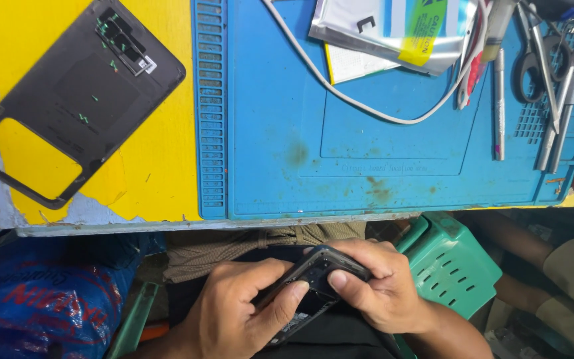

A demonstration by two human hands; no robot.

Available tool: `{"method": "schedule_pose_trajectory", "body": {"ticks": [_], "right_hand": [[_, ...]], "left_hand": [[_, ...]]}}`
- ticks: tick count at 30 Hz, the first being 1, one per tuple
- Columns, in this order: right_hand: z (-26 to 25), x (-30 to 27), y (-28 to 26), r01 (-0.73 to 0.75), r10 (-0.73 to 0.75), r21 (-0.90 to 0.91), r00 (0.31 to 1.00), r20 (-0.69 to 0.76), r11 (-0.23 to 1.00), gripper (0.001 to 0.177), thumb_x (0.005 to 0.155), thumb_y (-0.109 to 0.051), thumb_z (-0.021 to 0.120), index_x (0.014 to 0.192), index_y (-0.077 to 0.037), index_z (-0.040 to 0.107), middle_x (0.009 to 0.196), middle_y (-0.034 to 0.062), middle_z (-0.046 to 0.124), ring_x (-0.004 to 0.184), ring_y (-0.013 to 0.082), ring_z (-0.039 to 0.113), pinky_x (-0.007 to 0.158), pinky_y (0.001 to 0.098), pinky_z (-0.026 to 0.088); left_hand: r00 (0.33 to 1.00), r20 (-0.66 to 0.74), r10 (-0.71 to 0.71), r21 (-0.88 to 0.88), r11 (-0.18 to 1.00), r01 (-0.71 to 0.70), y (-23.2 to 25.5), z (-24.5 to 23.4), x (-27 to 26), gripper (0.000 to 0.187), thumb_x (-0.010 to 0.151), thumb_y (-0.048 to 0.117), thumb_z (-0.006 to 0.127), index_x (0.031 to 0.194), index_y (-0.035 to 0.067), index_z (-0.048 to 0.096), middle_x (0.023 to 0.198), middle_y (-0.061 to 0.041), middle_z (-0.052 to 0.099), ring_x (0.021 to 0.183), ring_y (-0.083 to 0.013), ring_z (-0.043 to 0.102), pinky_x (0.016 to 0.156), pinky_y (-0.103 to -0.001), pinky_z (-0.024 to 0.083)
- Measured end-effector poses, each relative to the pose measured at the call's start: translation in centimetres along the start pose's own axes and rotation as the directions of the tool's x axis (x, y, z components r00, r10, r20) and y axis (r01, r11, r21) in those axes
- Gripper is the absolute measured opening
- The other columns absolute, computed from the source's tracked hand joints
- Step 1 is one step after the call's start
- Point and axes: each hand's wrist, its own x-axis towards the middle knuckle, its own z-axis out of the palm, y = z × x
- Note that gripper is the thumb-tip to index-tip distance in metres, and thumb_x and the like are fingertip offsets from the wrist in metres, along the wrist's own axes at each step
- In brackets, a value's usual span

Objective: The person assembles a mobile phone by fitting a component into the device frame and then using a screwdriver to secure it with several screws.

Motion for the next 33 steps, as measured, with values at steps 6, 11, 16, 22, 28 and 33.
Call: {"method": "schedule_pose_trajectory", "body": {"ticks": [6,11,16,22,28,33], "right_hand": [[-0.3,0.9,-1.0,0.221,-0.219,0.126,0.975,-0.035,0.967,0.033,0.092,-0.027,0.075,0.109,0.002,0.072,0.084,0.0134,0.075,0.069,0.0235,0.072,0.064,0.0308,0.059],[-0.7,1.2,-2.3,0.267,-0.273,0.098,0.961,0.049,0.959,0.029,0.095,-0.024,0.070,0.110,0.001,0.070,0.085,0.0124,0.075,0.067,0.0269,0.070,0.062,0.0346,0.057],[-0.4,1.5,-3.2,0.304,-0.316,0.129,0.945,0.085,0.944,0.025,0.097,-0.022,0.069,0.108,0.001,0.069,0.081,0.0095,0.072,0.065,0.0268,0.067,0.061,0.0357,0.056],[-0.3,1.4,-3.2,0.252,-0.272,0.155,0.955,0.120,0.955,0.026,0.098,-0.023,0.068,0.113,-0.002,0.069,0.087,0.0101,0.074,0.069,0.0255,0.068,0.065,0.0352,0.057],[-0.6,1.0,-2.6,0.225,-0.250,0.150,0.953,0.170,0.963,0.034,0.098,-0.020,0.069,0.126,-0.001,0.066,0.104,0.0131,0.079,0.084,0.0291,0.075,0.078,0.0382,0.062],[-0.5,0.7,-2.0,0.165,-0.194,0.154,0.960,0.200,0.974,0.036,0.102,-0.024,0.063,0.127,0.000,0.066,0.107,0.0161,0.079,0.093,0.0326,0.080,0.081,0.0399,0.065]], "left_hand": [[0.879,-0.263,0.397,0.044,0.915,-0.400,-1.6,2.1,-0.1,0.025,0.098,0.020,0.056,0.087,-0.001,0.065,0.076,-0.013,0.070,0.058,-0.0273,0.069,0.058,-0.036,0.058],[0.910,-0.239,0.340,0.155,0.938,-0.310,-1.7,1.9,-1.4,0.026,0.096,0.029,0.061,0.099,0.003,0.067,0.084,-0.006,0.070,0.063,-0.0195,0.068,0.061,-0.031,0.057],[0.915,-0.155,0.372,0.104,0.927,-0.359,0.7,-0.2,-0.7,0.028,0.099,0.026,0.065,0.112,0.001,0.069,0.094,-0.016,0.075,0.079,-0.0254,0.078,0.071,-0.030,0.065],[0.936,-0.172,0.307,0.149,0.947,-0.283,1.4,-0.4,-0.7,0.025,0.098,0.025,0.064,0.105,0.004,0.075,0.088,-0.010,0.078,0.070,-0.0205,0.077,0.065,-0.028,0.061],[0.929,-0.213,0.301,0.204,0.944,-0.260,0.5,-0.4,-1.4,0.025,0.098,0.027,0.062,0.100,0.006,0.075,0.088,-0.006,0.078,0.068,-0.0178,0.075,0.064,-0.026,0.060],[0.921,-0.250,0.299,0.161,0.951,-0.265,0.3,-0.5,-1.3,0.024,0.097,0.026,0.064,0.098,0.004,0.074,0.082,-0.007,0.077,0.063,-0.0175,0.073,0.059,-0.025,0.058]]}}
